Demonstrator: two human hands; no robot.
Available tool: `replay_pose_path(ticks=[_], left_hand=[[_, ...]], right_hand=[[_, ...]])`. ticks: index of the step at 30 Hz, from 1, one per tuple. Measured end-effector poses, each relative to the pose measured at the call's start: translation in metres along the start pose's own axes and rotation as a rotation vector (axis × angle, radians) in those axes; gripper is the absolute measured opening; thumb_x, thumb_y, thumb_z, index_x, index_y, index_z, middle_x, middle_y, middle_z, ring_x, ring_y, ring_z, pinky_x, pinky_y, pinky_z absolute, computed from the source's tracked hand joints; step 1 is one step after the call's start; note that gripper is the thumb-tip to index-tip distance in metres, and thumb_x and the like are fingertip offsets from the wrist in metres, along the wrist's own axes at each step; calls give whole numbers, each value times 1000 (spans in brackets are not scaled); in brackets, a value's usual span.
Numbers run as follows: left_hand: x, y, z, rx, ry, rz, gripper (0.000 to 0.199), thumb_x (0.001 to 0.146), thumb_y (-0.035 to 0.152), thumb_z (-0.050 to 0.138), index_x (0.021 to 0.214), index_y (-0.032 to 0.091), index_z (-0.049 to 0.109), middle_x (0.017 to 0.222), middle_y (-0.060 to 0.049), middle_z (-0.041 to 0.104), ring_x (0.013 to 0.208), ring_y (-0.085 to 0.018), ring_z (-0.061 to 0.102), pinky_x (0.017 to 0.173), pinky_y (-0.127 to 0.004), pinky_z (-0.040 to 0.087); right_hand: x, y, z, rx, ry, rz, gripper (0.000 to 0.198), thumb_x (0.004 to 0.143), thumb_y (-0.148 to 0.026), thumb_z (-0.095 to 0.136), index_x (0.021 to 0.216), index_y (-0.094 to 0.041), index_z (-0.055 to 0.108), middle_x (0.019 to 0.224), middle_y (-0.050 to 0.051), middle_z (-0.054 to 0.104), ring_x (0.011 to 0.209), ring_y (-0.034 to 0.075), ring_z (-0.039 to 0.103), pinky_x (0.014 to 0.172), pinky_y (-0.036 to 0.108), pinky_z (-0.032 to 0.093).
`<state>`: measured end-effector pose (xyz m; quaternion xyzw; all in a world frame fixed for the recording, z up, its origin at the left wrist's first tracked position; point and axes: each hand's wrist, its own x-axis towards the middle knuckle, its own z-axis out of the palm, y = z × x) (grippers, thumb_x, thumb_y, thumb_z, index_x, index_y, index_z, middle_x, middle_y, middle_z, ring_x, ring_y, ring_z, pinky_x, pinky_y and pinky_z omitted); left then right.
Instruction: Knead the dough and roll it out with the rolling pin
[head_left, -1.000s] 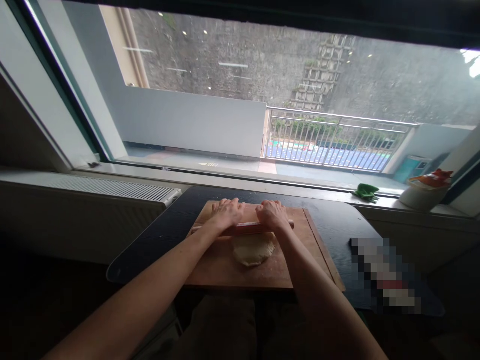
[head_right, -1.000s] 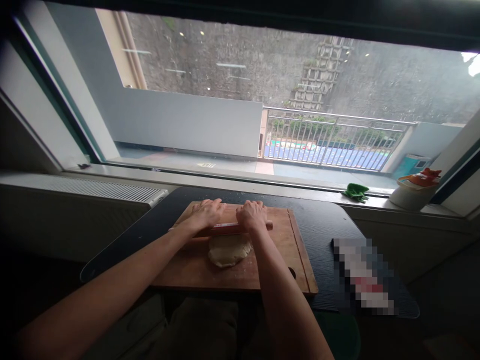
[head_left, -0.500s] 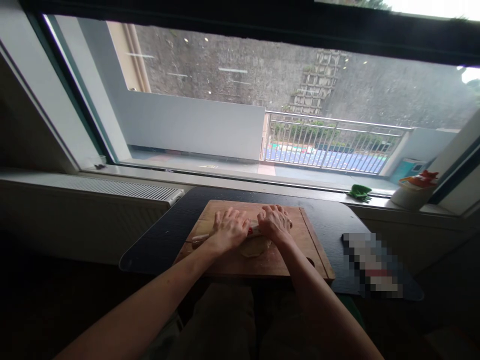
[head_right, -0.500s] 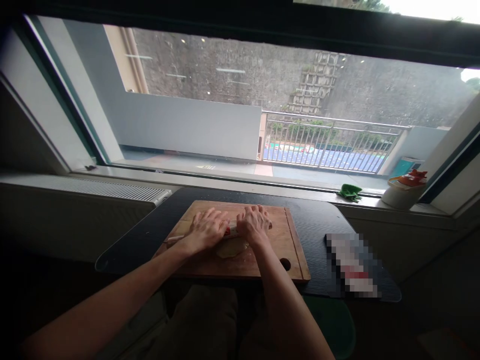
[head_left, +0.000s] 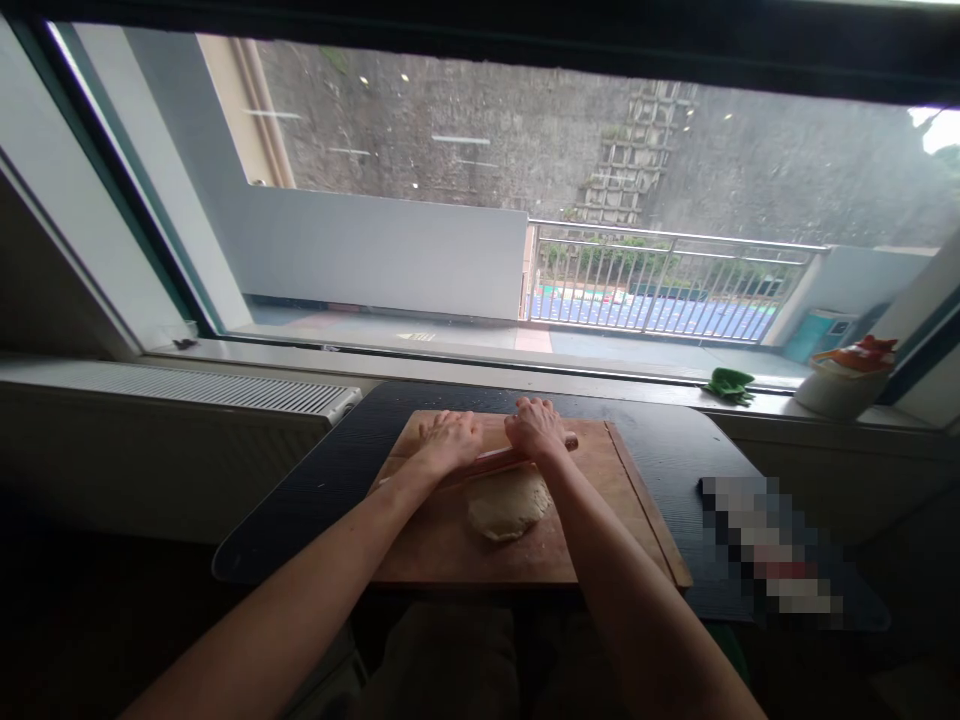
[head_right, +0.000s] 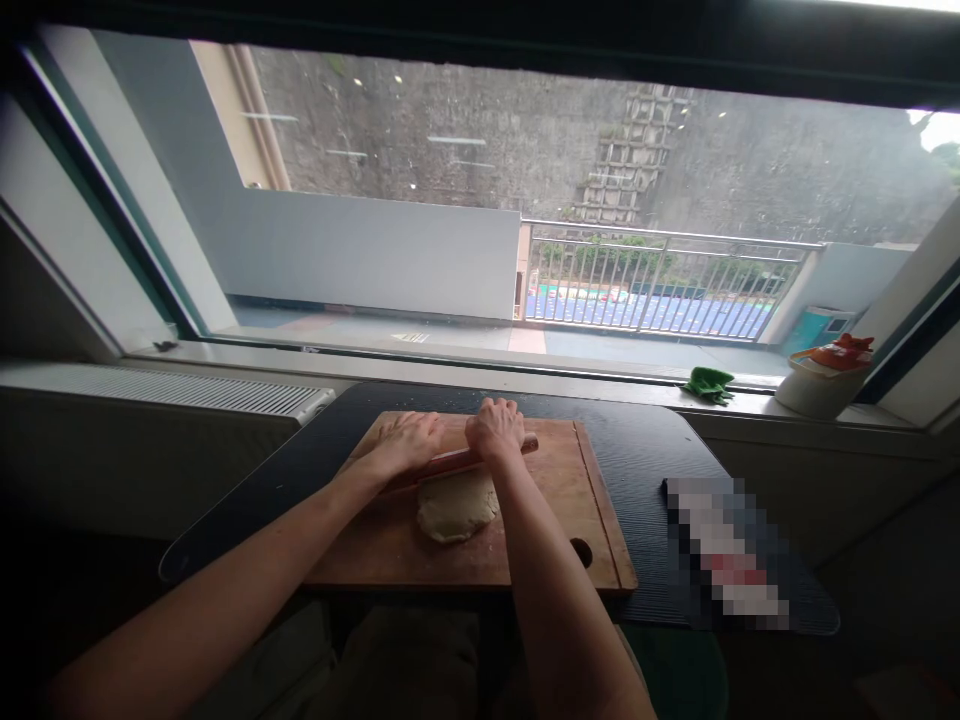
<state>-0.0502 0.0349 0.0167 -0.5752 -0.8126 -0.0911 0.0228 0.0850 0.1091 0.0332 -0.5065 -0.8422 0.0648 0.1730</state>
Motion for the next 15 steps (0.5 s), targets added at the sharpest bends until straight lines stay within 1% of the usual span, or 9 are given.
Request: replay_pose_path(ticks=[3, 5, 9, 12, 15], left_hand=[[-18, 9, -1, -48, -56, 28, 48, 90, 41, 21, 126, 22, 47, 138, -10, 43, 129, -29, 32, 103, -53, 25], [-34, 15, -3, -60, -93, 60, 51, 89, 44, 21, 131, 24, 43, 142, -9, 37, 133, -30, 25, 104, -57, 20], [-61, 25, -6, -62, -99, 137, 53, 89, 47, 18, 135, 27, 38, 144, -6, 35, 137, -28, 19, 106, -60, 13], [-63, 26, -8, -94, -143, 152, 55, 88, 50, 18, 135, 28, 37, 146, -5, 33, 137, -28, 19, 106, -60, 13], [-44, 24, -12, -132, -167, 69, 55, 87, 53, 22, 131, 27, 42, 143, -6, 37, 134, -30, 25, 104, -58, 19]], right_hand=[[-23, 7, -2, 8, 54, -16, 32, 87, -33, 36, 105, -20, 60, 107, 9, 60, 103, 23, 47, 84, 33, 35], [-46, 13, -4, 3, 112, -37, 32, 89, -34, 34, 100, -23, 61, 103, 6, 62, 101, 20, 49, 86, 33, 33], [-92, 23, -6, -24, 237, -131, 33, 91, -29, 32, 82, -22, 63, 91, 3, 64, 93, 17, 51, 92, 31, 27], [-109, 25, -7, -26, 304, -156, 31, 91, -27, 34, 85, -22, 64, 92, 3, 65, 94, 16, 52, 93, 29, 25], [-102, 23, -6, -44, 303, -130, 32, 90, -28, 35, 80, -21, 65, 90, 5, 65, 91, 17, 53, 91, 30, 26]])
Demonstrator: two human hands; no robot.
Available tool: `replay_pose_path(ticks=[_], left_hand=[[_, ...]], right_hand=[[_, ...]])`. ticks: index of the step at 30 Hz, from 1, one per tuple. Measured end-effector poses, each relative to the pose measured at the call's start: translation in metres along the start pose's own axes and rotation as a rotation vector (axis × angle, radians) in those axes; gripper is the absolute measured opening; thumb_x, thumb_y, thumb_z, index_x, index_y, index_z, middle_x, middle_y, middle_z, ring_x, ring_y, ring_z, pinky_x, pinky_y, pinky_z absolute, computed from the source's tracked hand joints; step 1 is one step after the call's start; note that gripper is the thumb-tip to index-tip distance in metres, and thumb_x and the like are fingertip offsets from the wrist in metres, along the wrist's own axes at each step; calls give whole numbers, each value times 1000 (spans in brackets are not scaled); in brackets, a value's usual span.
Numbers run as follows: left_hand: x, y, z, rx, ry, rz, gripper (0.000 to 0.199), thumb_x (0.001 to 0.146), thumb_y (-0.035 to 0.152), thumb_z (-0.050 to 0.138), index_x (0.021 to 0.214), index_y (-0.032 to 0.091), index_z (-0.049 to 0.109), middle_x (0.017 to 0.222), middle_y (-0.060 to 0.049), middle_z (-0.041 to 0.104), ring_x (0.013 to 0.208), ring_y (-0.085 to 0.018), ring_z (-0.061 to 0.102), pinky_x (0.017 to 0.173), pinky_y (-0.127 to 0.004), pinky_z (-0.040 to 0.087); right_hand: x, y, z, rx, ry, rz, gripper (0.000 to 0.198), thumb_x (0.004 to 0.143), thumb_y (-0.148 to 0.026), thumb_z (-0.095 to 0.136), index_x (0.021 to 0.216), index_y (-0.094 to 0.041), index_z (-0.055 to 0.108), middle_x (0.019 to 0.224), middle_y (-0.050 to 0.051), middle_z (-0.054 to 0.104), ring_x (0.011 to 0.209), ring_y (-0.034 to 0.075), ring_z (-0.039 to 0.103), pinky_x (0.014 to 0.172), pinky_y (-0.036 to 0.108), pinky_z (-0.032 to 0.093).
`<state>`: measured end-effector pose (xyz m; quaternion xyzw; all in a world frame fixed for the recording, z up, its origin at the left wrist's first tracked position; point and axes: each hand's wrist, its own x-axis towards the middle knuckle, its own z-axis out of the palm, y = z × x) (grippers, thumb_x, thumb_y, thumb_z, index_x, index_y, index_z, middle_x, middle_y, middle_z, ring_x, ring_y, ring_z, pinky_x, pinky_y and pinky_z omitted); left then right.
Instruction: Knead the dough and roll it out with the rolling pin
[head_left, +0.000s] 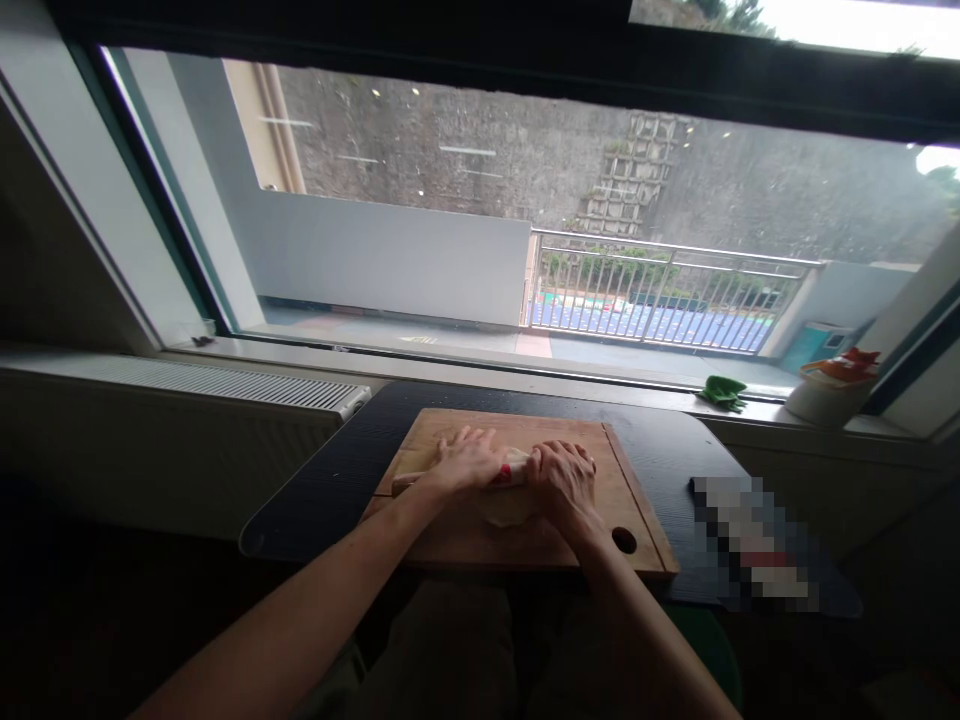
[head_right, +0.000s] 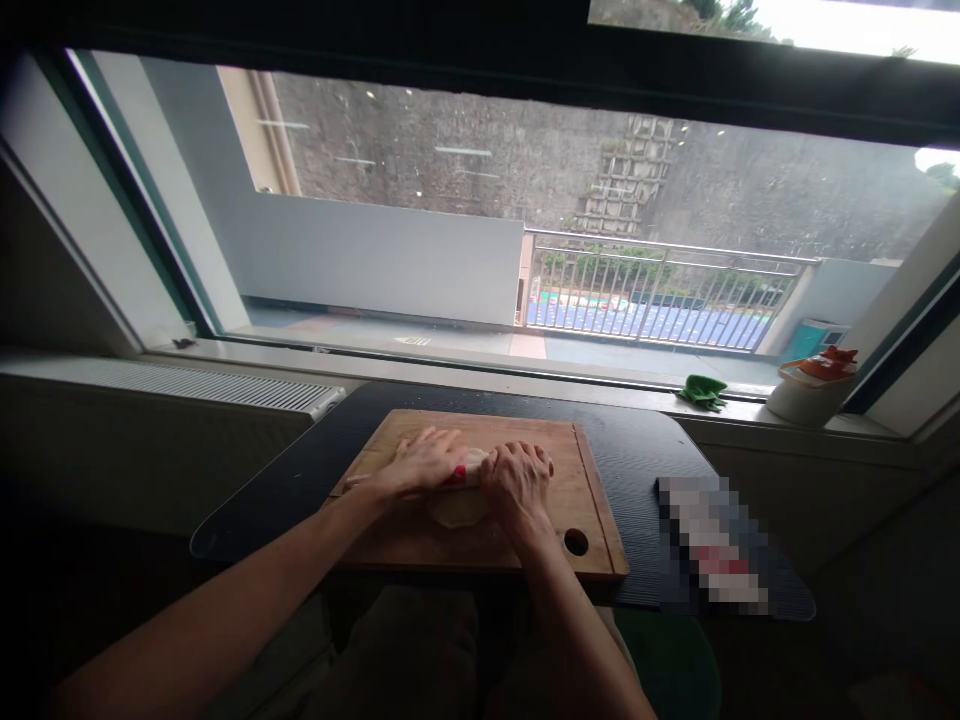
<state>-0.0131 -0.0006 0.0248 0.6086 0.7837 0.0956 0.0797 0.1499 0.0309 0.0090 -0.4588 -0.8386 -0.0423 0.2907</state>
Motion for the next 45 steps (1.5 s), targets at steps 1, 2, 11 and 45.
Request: replay_pose_path(ticks=[1, 2, 11, 45], left_hand=[[7, -1, -3, -11, 1, -35, 55, 86, 52, 22, 129, 26, 43, 142, -7, 39, 133, -30, 27, 104, -57, 21], [14, -2, -5, -18, 0, -71, 55, 86, 52, 22, 129, 24, 44, 142, -8, 39, 133, -30, 28, 103, -57, 23], [1, 2, 4, 56, 33, -35, 59, 88, 49, 20, 140, 22, 29, 150, -9, 20, 139, -28, 11, 107, -60, 8], [-85, -3, 3, -8, 129, 133, 49, 91, 39, 23, 132, 24, 45, 140, 0, 42, 133, -17, 31, 111, -37, 24]], right_hand=[[5, -1, 2, -8, -13, 13, 33, 90, -28, 35, 77, -20, 65, 88, 5, 65, 90, 17, 53, 90, 31, 27], [10, -1, 4, -12, -27, 24, 34, 90, -28, 35, 75, -20, 64, 87, 5, 65, 89, 18, 53, 88, 31, 27], [-15, -5, -9, 31, 39, -15, 30, 93, -29, 33, 86, -21, 62, 91, 4, 63, 89, 18, 49, 89, 32, 25], [-77, -9, -42, 189, 25, -29, 24, 90, -21, 39, 78, -24, 59, 93, 2, 60, 87, 17, 50, 79, 29, 36]])
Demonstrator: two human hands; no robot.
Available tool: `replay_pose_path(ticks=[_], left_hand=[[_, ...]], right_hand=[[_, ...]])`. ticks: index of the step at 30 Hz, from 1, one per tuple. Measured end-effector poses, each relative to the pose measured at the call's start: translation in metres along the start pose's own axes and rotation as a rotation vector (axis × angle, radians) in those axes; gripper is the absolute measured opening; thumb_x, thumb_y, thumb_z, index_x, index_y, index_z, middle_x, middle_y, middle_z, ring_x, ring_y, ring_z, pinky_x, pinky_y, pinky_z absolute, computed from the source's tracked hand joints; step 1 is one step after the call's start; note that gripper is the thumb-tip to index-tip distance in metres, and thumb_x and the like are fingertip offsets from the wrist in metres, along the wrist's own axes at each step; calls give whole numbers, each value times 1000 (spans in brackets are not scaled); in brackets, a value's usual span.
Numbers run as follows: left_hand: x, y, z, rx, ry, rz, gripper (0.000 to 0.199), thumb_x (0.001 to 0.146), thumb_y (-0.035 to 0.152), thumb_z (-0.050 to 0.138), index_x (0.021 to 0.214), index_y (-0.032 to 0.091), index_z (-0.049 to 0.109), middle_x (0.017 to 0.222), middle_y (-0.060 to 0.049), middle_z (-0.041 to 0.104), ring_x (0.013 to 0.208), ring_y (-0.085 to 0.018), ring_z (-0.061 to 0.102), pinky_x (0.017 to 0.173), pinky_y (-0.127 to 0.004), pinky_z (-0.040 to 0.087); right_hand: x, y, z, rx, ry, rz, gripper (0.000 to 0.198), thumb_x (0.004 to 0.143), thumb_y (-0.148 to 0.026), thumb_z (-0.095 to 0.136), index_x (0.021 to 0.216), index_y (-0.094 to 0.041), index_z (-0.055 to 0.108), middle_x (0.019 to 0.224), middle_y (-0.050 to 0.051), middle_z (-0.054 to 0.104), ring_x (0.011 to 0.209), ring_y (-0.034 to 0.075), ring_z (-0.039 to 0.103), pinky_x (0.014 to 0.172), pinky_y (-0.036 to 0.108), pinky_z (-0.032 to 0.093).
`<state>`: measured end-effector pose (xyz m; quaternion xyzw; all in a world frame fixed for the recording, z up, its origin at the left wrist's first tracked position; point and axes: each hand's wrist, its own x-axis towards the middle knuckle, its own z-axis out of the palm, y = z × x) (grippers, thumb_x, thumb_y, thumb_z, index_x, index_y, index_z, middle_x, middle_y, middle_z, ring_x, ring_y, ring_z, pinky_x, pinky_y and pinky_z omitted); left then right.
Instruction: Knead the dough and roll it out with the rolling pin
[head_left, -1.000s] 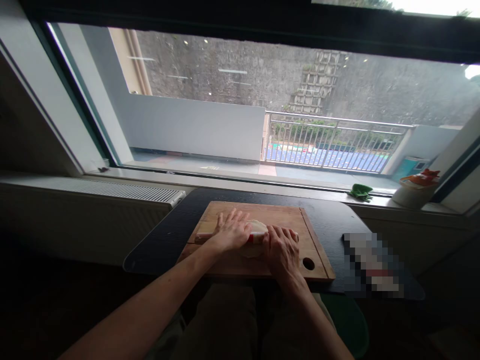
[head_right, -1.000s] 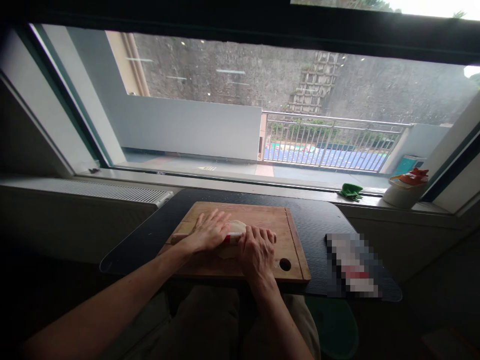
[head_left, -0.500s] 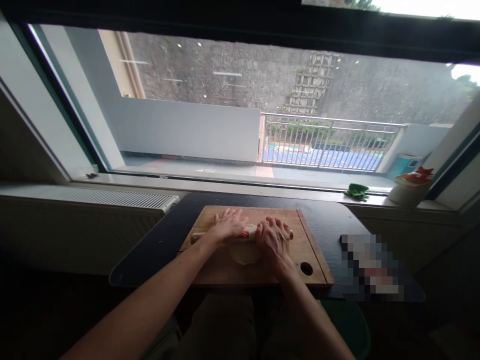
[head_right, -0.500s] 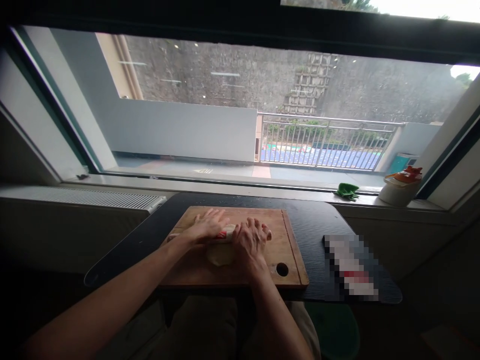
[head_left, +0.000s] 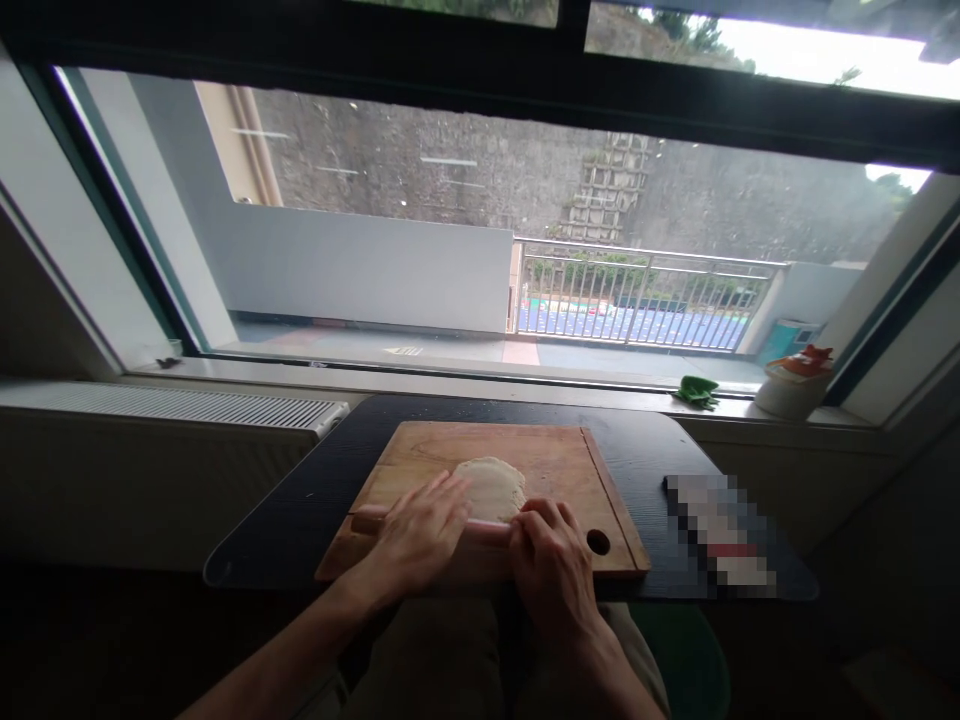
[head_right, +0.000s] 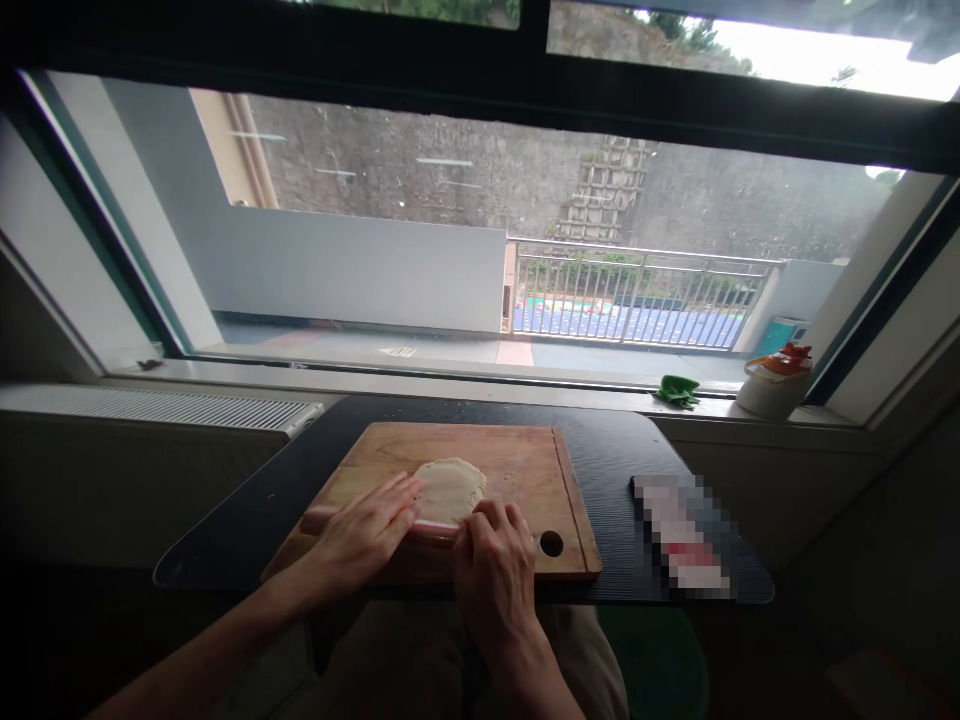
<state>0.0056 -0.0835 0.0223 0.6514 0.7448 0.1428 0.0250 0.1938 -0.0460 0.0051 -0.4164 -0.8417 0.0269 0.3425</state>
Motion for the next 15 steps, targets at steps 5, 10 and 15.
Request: replay_pose_path(ticks=[5, 10, 15], left_hand=[[1, -3, 13, 114, 186, -70, 54, 90, 44, 24, 138, 22, 37, 146, -3, 31, 138, -20, 17, 114, -42, 12], [14, 5, 16, 147, 7, -14, 54, 91, 45, 22, 139, 24, 35, 147, -5, 29, 137, -23, 21, 111, -52, 14], [22, 1, 15, 82, -103, -39, 56, 92, 46, 18, 141, 22, 29, 148, -8, 25, 138, -23, 19, 109, -52, 18]], right_hand=[[8, 5, 4, -41, -27, 59, 20, 89, -23, 40, 77, -23, 56, 93, 4, 59, 88, 17, 51, 74, 27, 39], [24, 2, 13, -85, -80, 53, 29, 86, -35, 45, 111, -24, 55, 123, 6, 52, 114, 23, 44, 90, 33, 37], [37, -1, 22, -110, -191, 19, 51, 88, -51, 37, 129, -21, 45, 138, 10, 40, 130, 26, 28, 102, 40, 27]])
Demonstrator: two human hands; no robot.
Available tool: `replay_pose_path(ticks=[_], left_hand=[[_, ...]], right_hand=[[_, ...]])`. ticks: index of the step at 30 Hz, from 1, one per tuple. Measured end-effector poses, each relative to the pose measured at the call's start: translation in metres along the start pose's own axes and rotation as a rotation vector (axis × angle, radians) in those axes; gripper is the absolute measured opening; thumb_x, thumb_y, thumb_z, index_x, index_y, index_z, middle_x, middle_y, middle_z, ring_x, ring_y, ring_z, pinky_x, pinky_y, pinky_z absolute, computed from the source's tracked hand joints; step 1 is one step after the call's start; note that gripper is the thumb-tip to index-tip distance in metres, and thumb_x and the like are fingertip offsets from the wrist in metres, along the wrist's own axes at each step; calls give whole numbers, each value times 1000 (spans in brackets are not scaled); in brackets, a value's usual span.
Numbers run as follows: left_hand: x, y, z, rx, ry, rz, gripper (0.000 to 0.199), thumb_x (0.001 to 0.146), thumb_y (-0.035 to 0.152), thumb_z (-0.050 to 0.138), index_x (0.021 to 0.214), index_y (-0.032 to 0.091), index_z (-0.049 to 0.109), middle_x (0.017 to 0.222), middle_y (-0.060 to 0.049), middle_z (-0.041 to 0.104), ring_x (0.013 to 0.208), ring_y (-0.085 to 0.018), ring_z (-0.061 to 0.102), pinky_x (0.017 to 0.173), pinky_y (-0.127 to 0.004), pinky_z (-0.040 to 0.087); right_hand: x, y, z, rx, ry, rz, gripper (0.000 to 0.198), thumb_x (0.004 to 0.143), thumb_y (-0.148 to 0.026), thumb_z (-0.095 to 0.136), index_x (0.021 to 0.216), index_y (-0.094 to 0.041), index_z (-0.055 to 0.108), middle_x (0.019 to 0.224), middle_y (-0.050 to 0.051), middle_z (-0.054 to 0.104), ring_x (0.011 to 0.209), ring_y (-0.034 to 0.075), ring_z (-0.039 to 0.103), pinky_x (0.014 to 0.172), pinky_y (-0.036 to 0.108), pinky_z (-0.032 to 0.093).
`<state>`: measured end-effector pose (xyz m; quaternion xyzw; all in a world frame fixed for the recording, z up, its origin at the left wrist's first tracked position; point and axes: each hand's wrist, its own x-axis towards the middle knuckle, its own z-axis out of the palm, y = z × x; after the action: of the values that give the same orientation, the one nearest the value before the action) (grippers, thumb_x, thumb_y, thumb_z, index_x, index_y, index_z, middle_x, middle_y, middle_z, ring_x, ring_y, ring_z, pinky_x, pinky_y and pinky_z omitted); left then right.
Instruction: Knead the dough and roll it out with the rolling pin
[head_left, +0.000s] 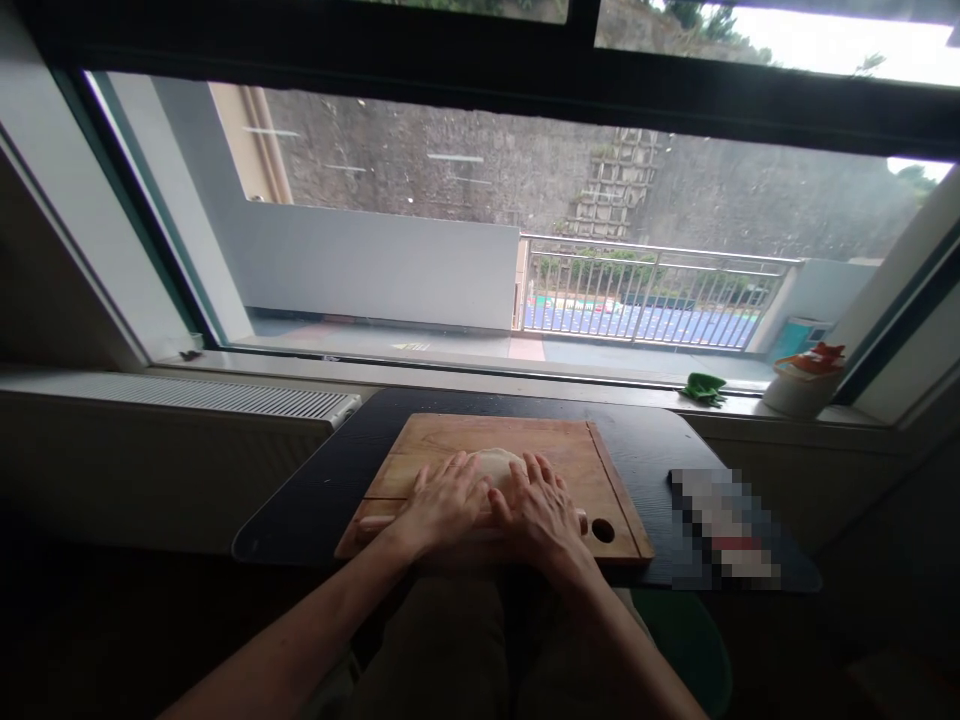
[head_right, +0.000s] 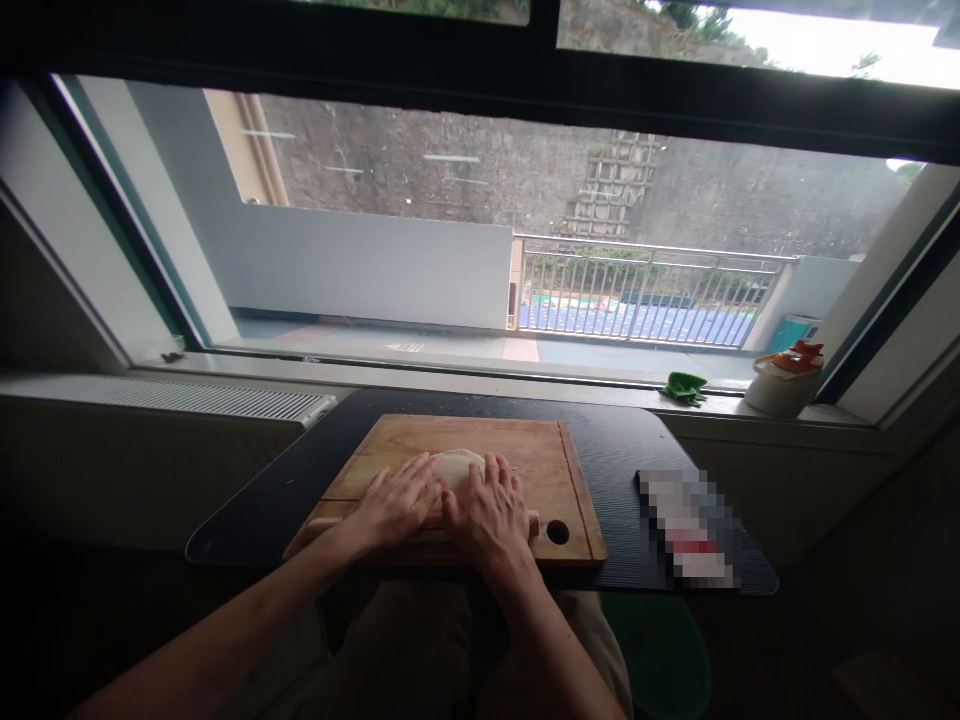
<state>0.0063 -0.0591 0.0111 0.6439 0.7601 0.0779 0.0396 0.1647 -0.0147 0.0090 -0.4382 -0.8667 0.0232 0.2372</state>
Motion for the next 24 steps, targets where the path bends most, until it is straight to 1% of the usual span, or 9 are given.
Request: replay_pose_path(ticks=[2, 3, 7, 9, 12, 16, 20, 22, 24], left_hand=[[4, -2, 1, -28, -16, -28, 57, 92, 47, 18, 142, 22, 27, 149, -8, 24, 138, -24, 19, 107, -54, 19], [6, -3, 1, -28, -10, -25, 57, 92, 47, 18, 141, 22, 28, 148, -9, 25, 137, -25, 20, 107, -54, 19], [9, -1, 3, 9, 76, 13, 54, 92, 44, 21, 137, 18, 36, 144, -10, 35, 134, -25, 27, 107, -53, 18], [9, -1, 3, 6, 116, 29, 54, 92, 44, 21, 135, 16, 39, 141, -12, 40, 133, -25, 31, 107, -53, 19], [11, -2, 3, -14, 194, 48, 55, 92, 46, 21, 133, 15, 40, 135, -13, 47, 129, -24, 37, 107, -50, 21], [15, -4, 1, 2, 272, 81, 52, 92, 46, 24, 127, 15, 46, 125, -14, 56, 118, -23, 48, 106, -46, 23], [17, 0, -5, 14, 300, 89, 51, 92, 46, 24, 123, 15, 50, 114, -14, 62, 111, -23, 53, 103, -45, 27], [16, 1, -7, 5, 320, 65, 51, 91, 48, 27, 123, 16, 50, 114, -13, 62, 111, -24, 53, 100, -45, 30], [12, 1, -8, -13, 387, 27, 51, 90, 50, 30, 127, 18, 46, 118, -13, 59, 114, -25, 51, 99, -44, 32]], right_hand=[[3, -1, -1, -8, -30, -26, 54, 88, -53, 35, 130, -19, 43, 140, 12, 38, 131, 26, 27, 102, 41, 26], [4, -1, -3, -11, -39, -48, 52, 89, -53, 34, 127, -19, 45, 138, 12, 40, 130, 26, 29, 102, 40, 26], [2, -4, -8, -15, -35, -125, 41, 91, -50, 30, 101, -21, 58, 114, 9, 57, 111, 21, 47, 95, 34, 33], [0, -5, -8, -16, -7, -132, 40, 92, -48, 29, 92, -21, 58, 104, 7, 60, 100, 19, 52, 89, 31, 36], [1, -6, -5, -25, 19, -128, 41, 93, -47, 28, 87, -21, 58, 95, 7, 61, 91, 19, 54, 81, 29, 40], [9, -7, 1, -42, 11, -99, 42, 94, -43, 27, 86, -19, 60, 89, 8, 62, 82, 18, 56, 72, 29, 41], [19, -8, 3, -41, 7, -40, 43, 94, -42, 26, 84, -18, 61, 89, 9, 63, 82, 20, 57, 73, 30, 40], [21, -7, 1, 8, 37, -21, 39, 93, -43, 30, 94, -18, 60, 93, 9, 63, 88, 21, 56, 77, 31, 40], [20, -3, -1, 87, 106, -15, 35, 92, -41, 37, 111, -19, 56, 105, 8, 61, 98, 21, 53, 83, 31, 39]])
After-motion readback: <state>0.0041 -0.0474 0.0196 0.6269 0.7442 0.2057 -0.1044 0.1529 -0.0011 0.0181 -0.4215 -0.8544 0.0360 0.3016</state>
